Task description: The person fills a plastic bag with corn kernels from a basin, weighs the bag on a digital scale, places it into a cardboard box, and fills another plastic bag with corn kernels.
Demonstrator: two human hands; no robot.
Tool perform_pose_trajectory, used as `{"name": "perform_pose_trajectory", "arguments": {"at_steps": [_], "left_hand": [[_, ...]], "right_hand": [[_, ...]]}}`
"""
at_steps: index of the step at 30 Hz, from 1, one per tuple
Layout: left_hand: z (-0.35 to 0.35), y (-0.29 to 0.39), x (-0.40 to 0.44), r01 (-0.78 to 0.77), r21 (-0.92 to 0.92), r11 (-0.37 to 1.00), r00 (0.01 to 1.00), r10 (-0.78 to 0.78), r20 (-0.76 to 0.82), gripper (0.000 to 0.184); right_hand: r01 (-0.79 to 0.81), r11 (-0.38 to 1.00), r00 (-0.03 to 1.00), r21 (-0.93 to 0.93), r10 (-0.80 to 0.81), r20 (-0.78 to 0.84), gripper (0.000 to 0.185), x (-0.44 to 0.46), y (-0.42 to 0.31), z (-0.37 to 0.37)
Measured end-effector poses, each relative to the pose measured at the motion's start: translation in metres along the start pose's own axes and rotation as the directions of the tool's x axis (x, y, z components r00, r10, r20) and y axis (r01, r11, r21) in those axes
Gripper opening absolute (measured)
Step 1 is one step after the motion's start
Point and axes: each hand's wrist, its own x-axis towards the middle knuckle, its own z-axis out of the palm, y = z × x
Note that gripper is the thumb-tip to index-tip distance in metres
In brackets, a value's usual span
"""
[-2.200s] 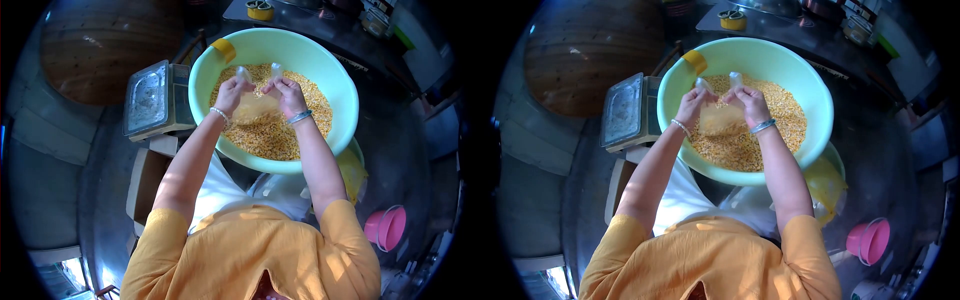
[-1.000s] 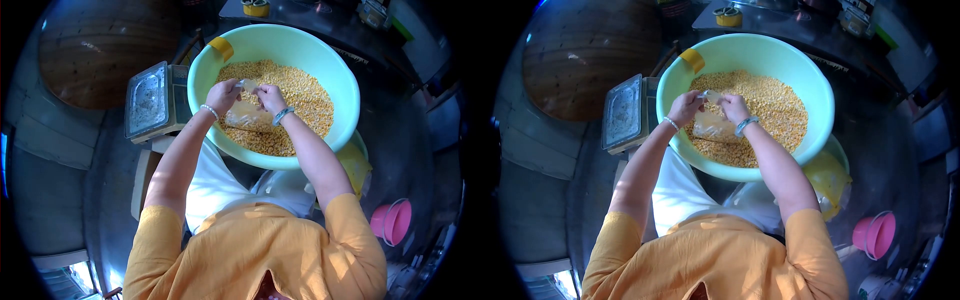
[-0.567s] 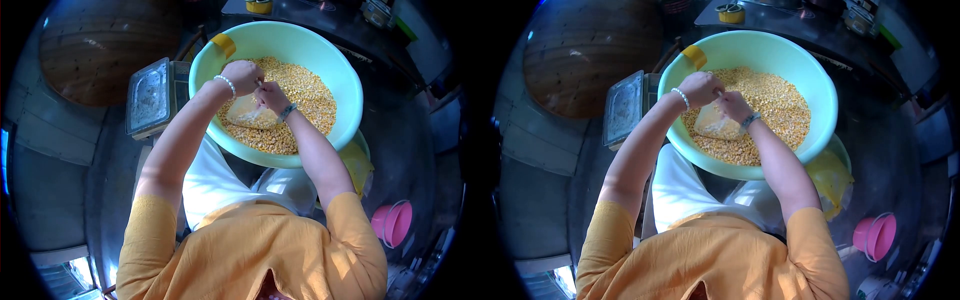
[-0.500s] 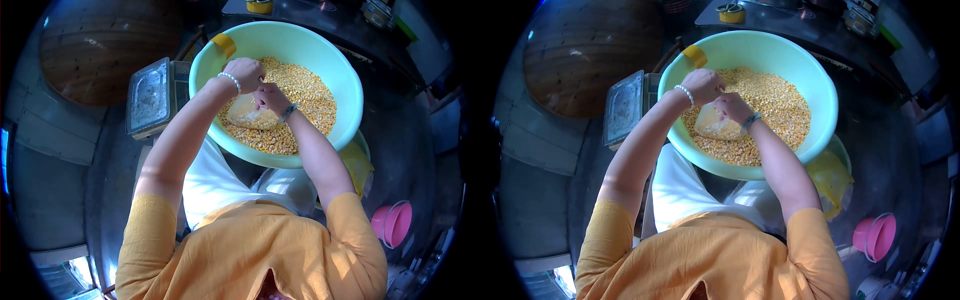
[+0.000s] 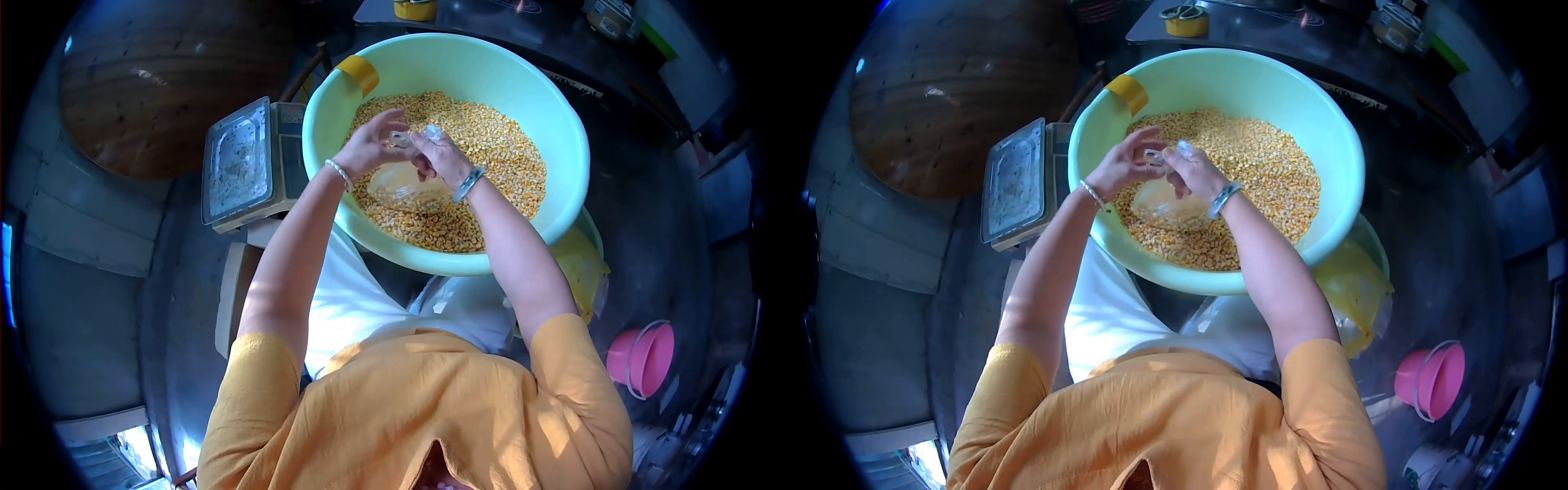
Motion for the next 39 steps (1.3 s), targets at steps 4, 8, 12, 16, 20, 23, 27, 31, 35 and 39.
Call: {"name": "perform_pose_trajectory", "arguments": {"at_steps": [4,8,12,16,20,23,27,31,35,39], "left_hand": [[0.020,-0.008,-0.011,-0.001,-0.116,0.993,0.985,0.021,0.171,0.043],[0.020,-0.031,-0.008,0.125,-0.074,0.989,0.988,-0.117,0.103,0.017],[0.014,-0.046,-0.003,0.277,0.113,0.954,0.961,-0.274,-0.040,0.011],[0.015,-0.048,-0.002,0.195,-0.282,0.939,0.951,-0.251,-0.180,0.015],[0.014,-0.041,-0.002,0.178,-0.429,0.885,0.966,-0.242,-0.097,0.016],[0.015,-0.031,-0.004,0.177,-0.491,0.853,0.966,-0.247,-0.081,0.019],[0.024,-0.004,-0.018,0.201,-0.557,0.806,0.957,-0.283,-0.064,0.019],[0.016,-0.040,-0.003,0.310,-0.398,0.863,0.949,-0.252,0.192,0.025],[0.017,-0.036,-0.003,0.272,-0.165,0.948,0.961,-0.260,0.092,0.018],[0.007,-0.013,-0.004,0.127,0.478,0.869,0.990,-0.079,-0.121,0.016]], "right_hand": [[-0.045,0.998,0.999,0.036,0.044,0.021,0.046,-0.003,-0.012,0.004],[-0.073,0.994,0.993,0.087,0.065,0.094,0.046,-0.001,-0.003,-0.010],[-0.083,0.988,0.992,0.127,0.069,0.110,0.034,-0.002,-0.003,-0.008],[-0.030,0.983,0.992,0.183,0.007,0.123,0.016,-0.004,-0.006,-0.009],[0.082,0.996,0.994,0.045,-0.085,0.070,0.014,0.003,0.007,-0.011],[0.144,0.945,0.977,-0.292,-0.183,-0.111,0.013,0.008,0.015,-0.008],[0.256,0.619,0.860,-0.742,-0.496,-0.118,0.012,-0.001,0.006,0.009],[0.332,0.531,0.795,-0.779,-0.602,-0.072,0.013,0.001,0.013,0.010],[0.350,0.522,0.790,-0.778,-0.611,-0.055,0.020,0.000,0.015,0.008],[0.359,0.567,0.828,-0.742,-0.560,-0.027,0.021,0.000,0.010,0.003]]}}
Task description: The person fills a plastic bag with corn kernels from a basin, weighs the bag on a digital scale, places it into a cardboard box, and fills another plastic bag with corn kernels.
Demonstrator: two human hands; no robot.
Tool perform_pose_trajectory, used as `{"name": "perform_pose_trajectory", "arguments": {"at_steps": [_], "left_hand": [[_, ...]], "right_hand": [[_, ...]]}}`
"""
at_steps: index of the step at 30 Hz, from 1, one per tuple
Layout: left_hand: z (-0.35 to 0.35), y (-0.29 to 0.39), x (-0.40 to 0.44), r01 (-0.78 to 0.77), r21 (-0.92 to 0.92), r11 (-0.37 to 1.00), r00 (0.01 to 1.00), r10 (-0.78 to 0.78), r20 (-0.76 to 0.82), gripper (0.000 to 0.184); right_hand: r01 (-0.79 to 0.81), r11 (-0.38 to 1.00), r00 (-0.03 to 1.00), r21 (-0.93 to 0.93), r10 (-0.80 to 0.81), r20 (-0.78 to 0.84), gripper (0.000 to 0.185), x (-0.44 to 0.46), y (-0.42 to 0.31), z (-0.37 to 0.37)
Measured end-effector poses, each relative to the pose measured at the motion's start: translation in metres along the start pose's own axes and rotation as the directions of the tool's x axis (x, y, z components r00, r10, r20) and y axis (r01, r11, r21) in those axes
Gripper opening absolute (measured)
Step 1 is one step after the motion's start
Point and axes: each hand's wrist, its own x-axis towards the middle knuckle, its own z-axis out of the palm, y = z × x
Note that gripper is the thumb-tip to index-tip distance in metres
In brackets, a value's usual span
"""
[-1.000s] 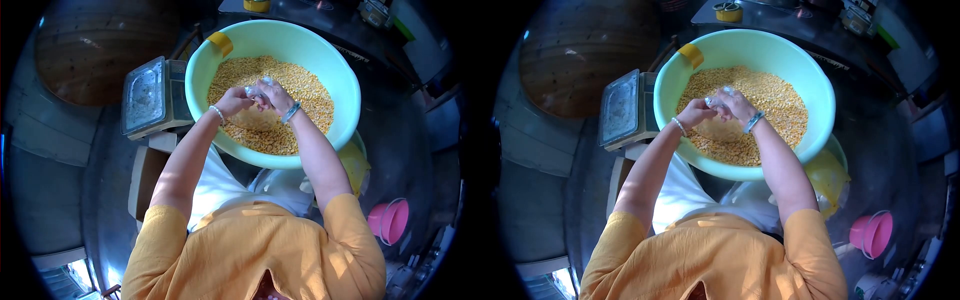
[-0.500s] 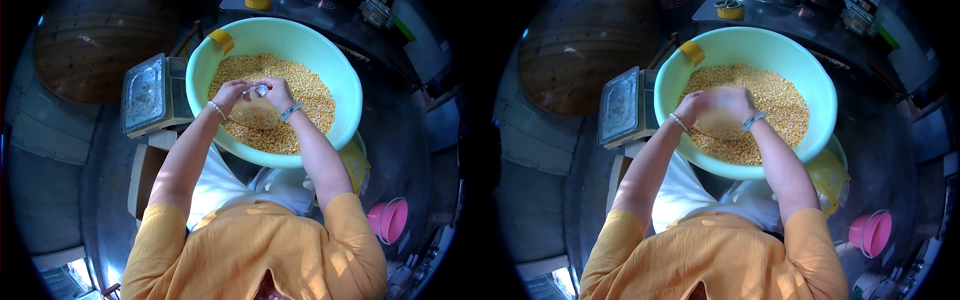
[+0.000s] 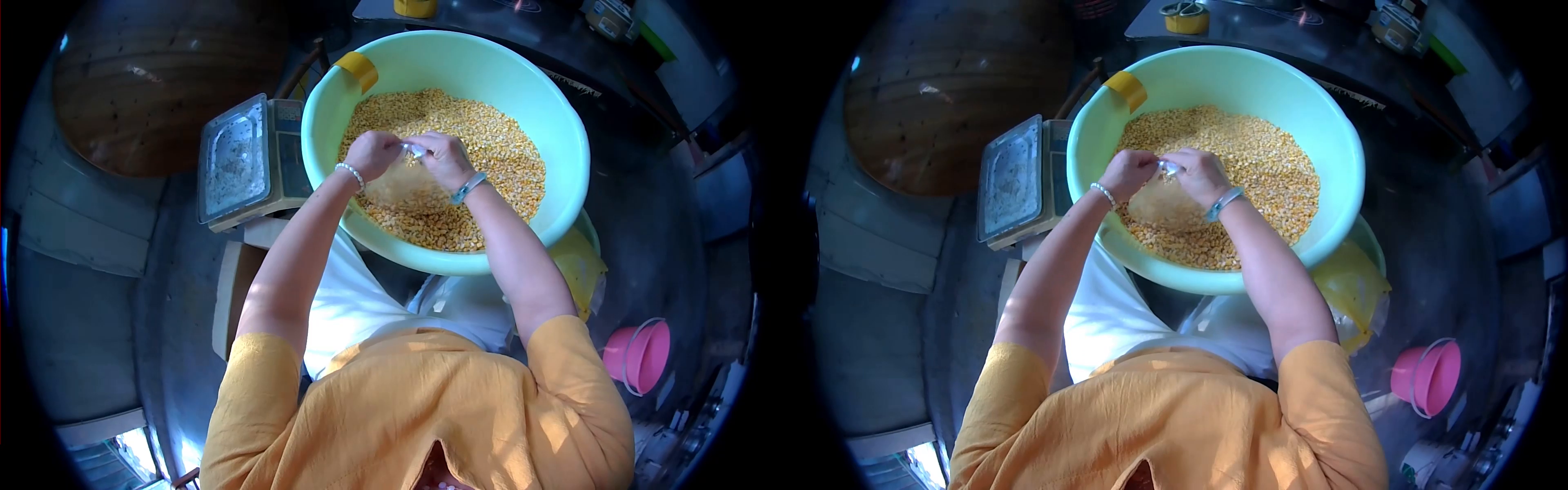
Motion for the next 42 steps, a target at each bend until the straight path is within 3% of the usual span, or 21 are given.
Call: {"name": "perform_pose_trajectory", "arguments": {"at_steps": [1,5,11,18,21,24,25,27,28,29,32,36,40,42], "left_hand": [[-0.007,0.003,0.001,-0.035,0.217,0.975,0.996,0.052,-0.074,0.017],[-0.022,0.011,0.000,-0.111,0.369,0.923,0.982,0.158,-0.100,0.018],[-0.005,-0.006,-0.008,-0.036,0.485,0.874,0.993,0.084,-0.077,0.018],[0.000,-0.022,-0.011,0.006,0.635,0.773,0.998,0.038,-0.056,0.017],[-0.003,-0.017,-0.009,0.033,0.672,0.740,0.999,-0.003,-0.046,0.016],[-0.006,-0.014,-0.006,0.005,0.676,0.737,0.995,0.064,-0.076,0.017],[-0.008,-0.009,-0.005,0.001,0.670,0.742,0.992,0.082,-0.092,0.017],[-0.011,0.007,-0.005,-0.005,0.658,0.753,0.986,0.115,-0.124,0.017],[-0.012,0.015,-0.006,-0.032,0.642,0.766,0.979,0.154,-0.136,0.016],[-0.012,0.023,-0.006,-0.059,0.626,0.777,0.970,0.193,-0.148,0.016],[-0.012,0.043,-0.009,-0.154,0.599,0.786,0.934,0.314,-0.172,0.015],[-0.005,0.052,-0.012,-0.300,0.502,0.812,0.861,0.456,-0.224,0.015],[0.006,0.045,-0.010,-0.339,0.326,0.882,0.846,0.438,-0.304,0.029],[0.010,0.038,-0.007,-0.278,0.159,0.947,0.906,0.313,-0.284,0.036]], "right_hand": [[-0.029,1.000,1.000,0.001,0.029,-0.001,0.021,0.001,-0.003,-0.001],[-0.138,0.986,0.989,-0.091,0.132,-0.067,0.015,0.002,-0.002,-0.001],[-0.272,0.894,0.951,-0.355,0.306,0.042,0.018,0.002,-0.005,-0.010],[-0.401,0.771,0.754,-0.495,0.585,0.300,0.020,0.004,0.000,-0.015],[-0.387,0.772,0.777,-0.504,0.568,0.272,0.019,0.002,0.001,-0.014],[-0.385,0.787,0.823,-0.483,0.529,0.206,0.019,0.002,0.004,-0.012],[-0.319,0.839,0.881,-0.440,0.434,0.190,0.019,0.004,0.000,-0.016],[-0.440,0.896,0.890,-0.061,0.444,0.104,0.016,0.003,0.001,-0.013],[-0.465,0.874,0.885,0.139,0.460,0.066,0.014,0.004,0.000,-0.011],[-0.535,0.807,0.844,0.248,0.524,0.117,0.014,0.006,-0.002,-0.013],[-0.511,0.700,0.852,0.500,0.489,0.186,0.012,0.006,-0.002,-0.012],[-0.602,0.622,0.798,0.501,0.474,0.372,0.008,0.007,-0.006,-0.020],[-0.623,0.640,0.781,0.450,0.472,0.410,0.009,0.006,-0.005,-0.021],[-0.637,0.659,0.768,0.400,0.500,0.401,0.010,0.008,-0.005,-0.023]]}}
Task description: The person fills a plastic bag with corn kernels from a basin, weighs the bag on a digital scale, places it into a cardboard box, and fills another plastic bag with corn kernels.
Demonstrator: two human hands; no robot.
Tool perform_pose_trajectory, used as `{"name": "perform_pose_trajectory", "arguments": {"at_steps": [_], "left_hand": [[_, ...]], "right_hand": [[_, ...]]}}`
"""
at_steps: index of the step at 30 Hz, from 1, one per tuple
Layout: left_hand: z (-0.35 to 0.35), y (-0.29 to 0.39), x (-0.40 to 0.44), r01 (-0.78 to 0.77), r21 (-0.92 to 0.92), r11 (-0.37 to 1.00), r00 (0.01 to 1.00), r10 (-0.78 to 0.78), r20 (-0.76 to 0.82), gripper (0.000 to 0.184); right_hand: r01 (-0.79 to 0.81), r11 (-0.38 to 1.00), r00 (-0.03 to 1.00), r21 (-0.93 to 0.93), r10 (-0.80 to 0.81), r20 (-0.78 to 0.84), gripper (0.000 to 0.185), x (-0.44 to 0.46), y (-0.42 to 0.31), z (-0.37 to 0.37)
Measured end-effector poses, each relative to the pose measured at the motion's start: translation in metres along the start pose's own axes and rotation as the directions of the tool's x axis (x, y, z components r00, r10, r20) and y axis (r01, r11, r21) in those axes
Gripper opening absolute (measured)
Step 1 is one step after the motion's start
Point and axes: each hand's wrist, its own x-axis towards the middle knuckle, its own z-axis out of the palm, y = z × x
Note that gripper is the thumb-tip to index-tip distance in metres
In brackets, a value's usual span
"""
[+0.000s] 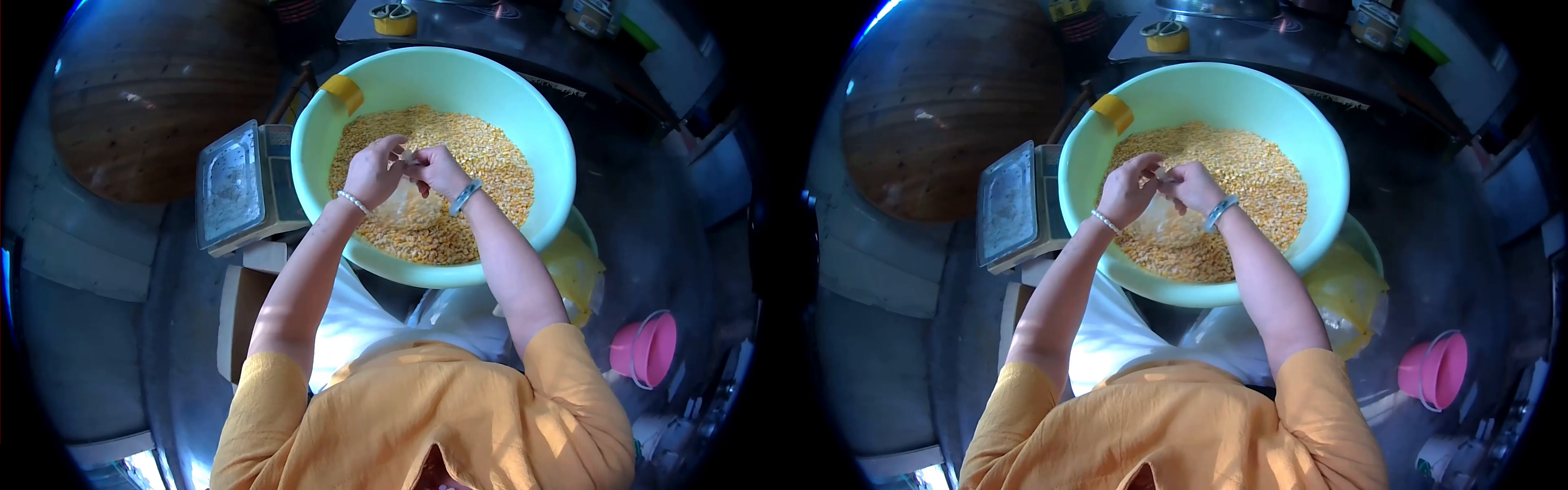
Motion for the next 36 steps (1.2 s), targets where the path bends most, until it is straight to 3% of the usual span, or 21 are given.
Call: {"name": "perform_pose_trajectory", "arguments": {"at_steps": [4,9,12,15,20,25,28,30,32,34,36], "left_hand": [[-0.002,-0.015,-0.004,0.131,-0.161,0.978,0.968,-0.091,0.234,0.047],[0.008,-0.018,-0.007,0.233,-0.179,0.956,0.926,-0.162,0.342,0.026],[0.019,-0.031,-0.005,0.347,-0.328,0.878,0.888,-0.195,0.417,0.024],[0.016,-0.028,-0.006,0.549,-0.482,0.683,0.785,-0.223,0.578,0.021],[0.022,-0.032,-0.011,0.562,-0.571,0.598,0.787,-0.176,0.591,0.014],[0.030,-0.039,-0.011,0.531,-0.649,0.545,0.830,-0.181,0.527,0.008],[0.015,-0.031,-0.006,0.488,-0.673,0.556,0.866,-0.214,0.452,0.008],[-0.002,-0.031,-0.005,0.399,-0.738,0.545,0.913,-0.158,0.377,0.010],[-0.043,-0.015,-0.007,0.329,-0.823,0.463,0.944,-0.167,0.284,0.011],[-0.108,-0.007,-0.010,0.140,-0.874,0.466,0.982,-0.180,0.061,0.012],[-0.156,-0.011,-0.021,0.024,-0.870,0.493,0.989,-0.137,-0.050,0.013]], "right_hand": [[0.005,1.000,1.000,-0.031,-0.005,0.006,0.018,0.001,0.004,-0.003],[0.029,0.996,0.999,-0.090,-0.027,0.023,0.017,0.000,0.000,-0.002],[0.031,0.994,0.999,-0.102,-0.029,0.026,0.015,-0.001,-0.003,-0.002],[0.033,0.991,0.999,-0.128,-0.031,0.020,0.015,-0.003,-0.008,-0.002],[0.023,0.995,0.999,-0.098,-0.019,0.043,0.018,0.001,-0.010,0.000],[0.072,0.987,0.992,0.142,-0.056,-0.110,0.020,0.004,-0.012,-0.007],[0.053,0.980,0.980,0.192,-0.013,-0.200,0.019,0.005,-0.005,-0.010],[0.042,0.975,0.977,0.220,0.006,-0.214,0.019,0.007,0.002,-0.015],[0.062,0.954,0.971,0.292,0.009,-0.238,0.019,0.009,0.006,-0.024],[0.069,0.935,0.968,0.347,0.022,-0.251,0.019,0.014,0.014,-0.032],[0.069,0.919,0.954,0.389,0.053,-0.295,0.019,0.012,0.013,-0.033]]}}
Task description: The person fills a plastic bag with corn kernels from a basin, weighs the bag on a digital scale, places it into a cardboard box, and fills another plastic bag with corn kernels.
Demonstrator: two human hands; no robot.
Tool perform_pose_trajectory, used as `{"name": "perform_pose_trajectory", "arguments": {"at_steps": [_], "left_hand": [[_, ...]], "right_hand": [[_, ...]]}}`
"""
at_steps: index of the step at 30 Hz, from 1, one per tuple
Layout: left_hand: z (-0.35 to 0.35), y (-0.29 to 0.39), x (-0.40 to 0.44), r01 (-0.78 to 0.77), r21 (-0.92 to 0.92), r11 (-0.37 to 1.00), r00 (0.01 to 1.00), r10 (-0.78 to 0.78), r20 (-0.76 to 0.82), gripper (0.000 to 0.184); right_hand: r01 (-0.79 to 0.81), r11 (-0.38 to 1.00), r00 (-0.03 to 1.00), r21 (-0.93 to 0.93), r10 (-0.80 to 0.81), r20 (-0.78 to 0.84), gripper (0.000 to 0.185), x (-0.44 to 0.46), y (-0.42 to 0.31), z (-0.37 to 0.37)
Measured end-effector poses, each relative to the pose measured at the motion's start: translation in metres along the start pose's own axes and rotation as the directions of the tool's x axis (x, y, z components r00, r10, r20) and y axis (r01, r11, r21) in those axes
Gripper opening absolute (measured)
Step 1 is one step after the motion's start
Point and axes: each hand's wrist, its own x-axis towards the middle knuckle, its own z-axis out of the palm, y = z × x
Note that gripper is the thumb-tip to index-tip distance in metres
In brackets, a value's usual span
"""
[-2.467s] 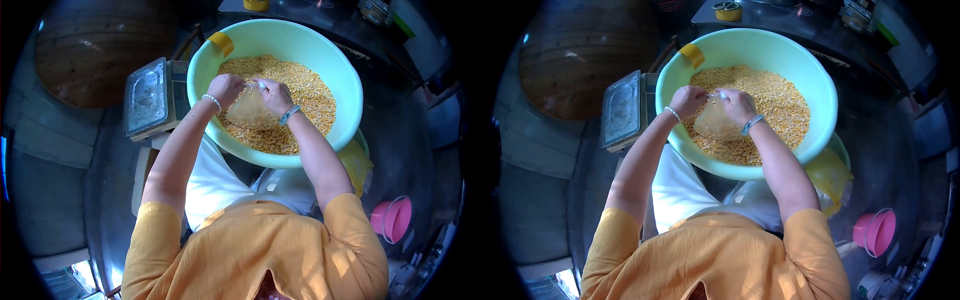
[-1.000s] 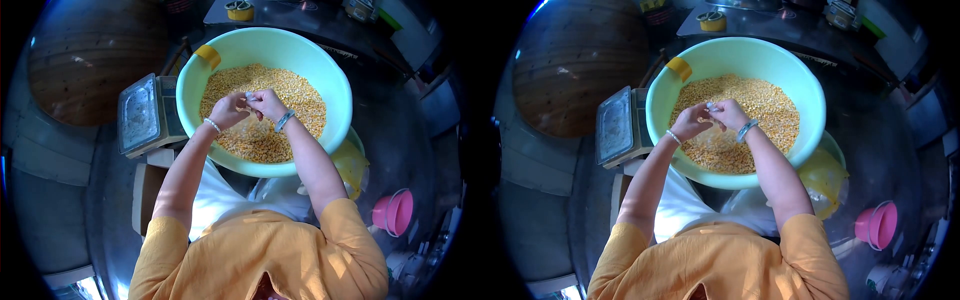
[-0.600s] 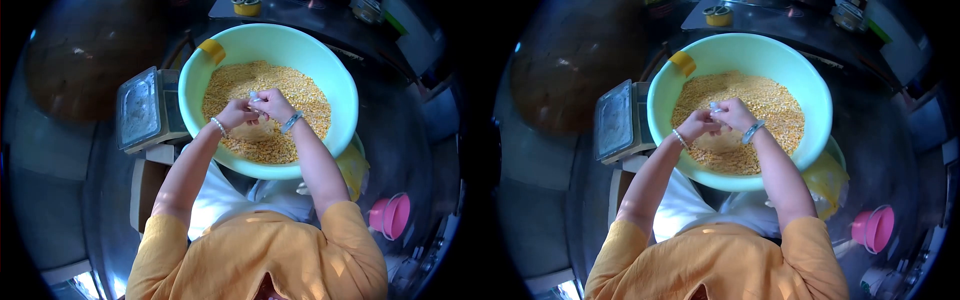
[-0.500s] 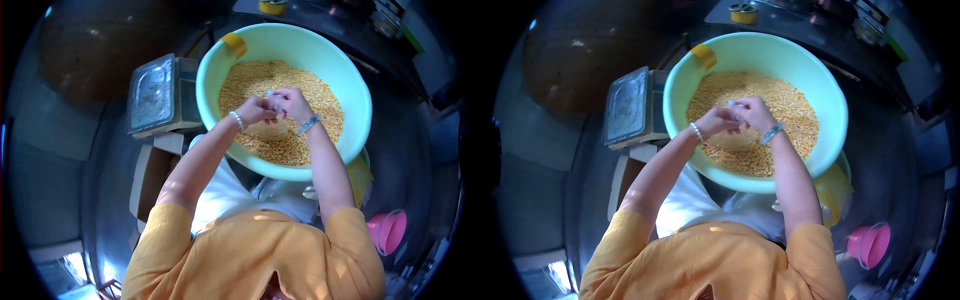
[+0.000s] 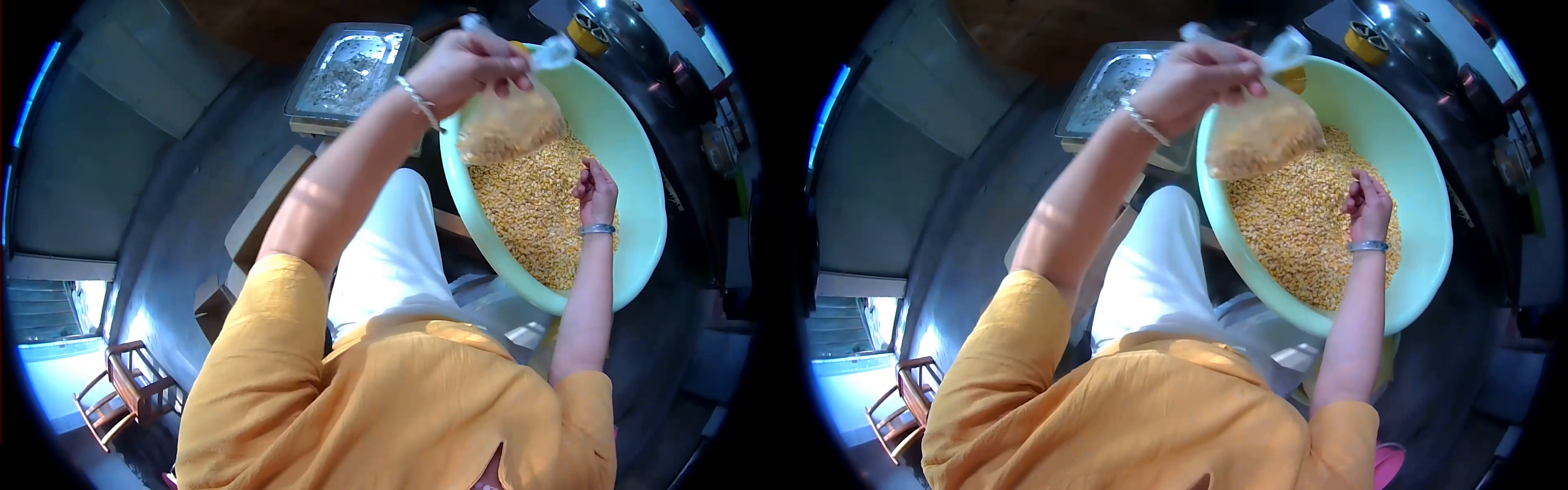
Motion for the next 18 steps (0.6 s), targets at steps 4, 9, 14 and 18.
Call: {"name": "perform_pose_trajectory", "arguments": {"at_steps": [4,9,14,18], "left_hand": [[-0.048,0.042,-0.030,-0.080,0.090,0.993,0.995,0.085,-0.056,0.016],[-0.119,0.042,-0.108,0.118,0.128,0.985,0.912,-0.057,-0.407,0.014],[-0.176,-0.015,-0.193,0.430,0.098,0.898,0.657,-0.237,-0.716,0.011],[-0.209,-0.083,-0.257,0.546,-0.063,0.835,0.454,-0.358,-0.816,0.009]], "right_hand": [[-0.008,1.000,1.000,-0.012,0.008,0.003,0.018,-0.001,-0.001,0.002],[-0.021,0.999,0.998,-0.041,0.023,0.060,0.018,-0.004,0.002,0.006],[-0.030,0.995,0.997,-0.098,0.037,0.070,0.020,-0.001,0.010,0.002],[-0.025,0.988,0.993,-0.152,0.041,0.107,0.021,-0.003,0.014,0.004]]}}
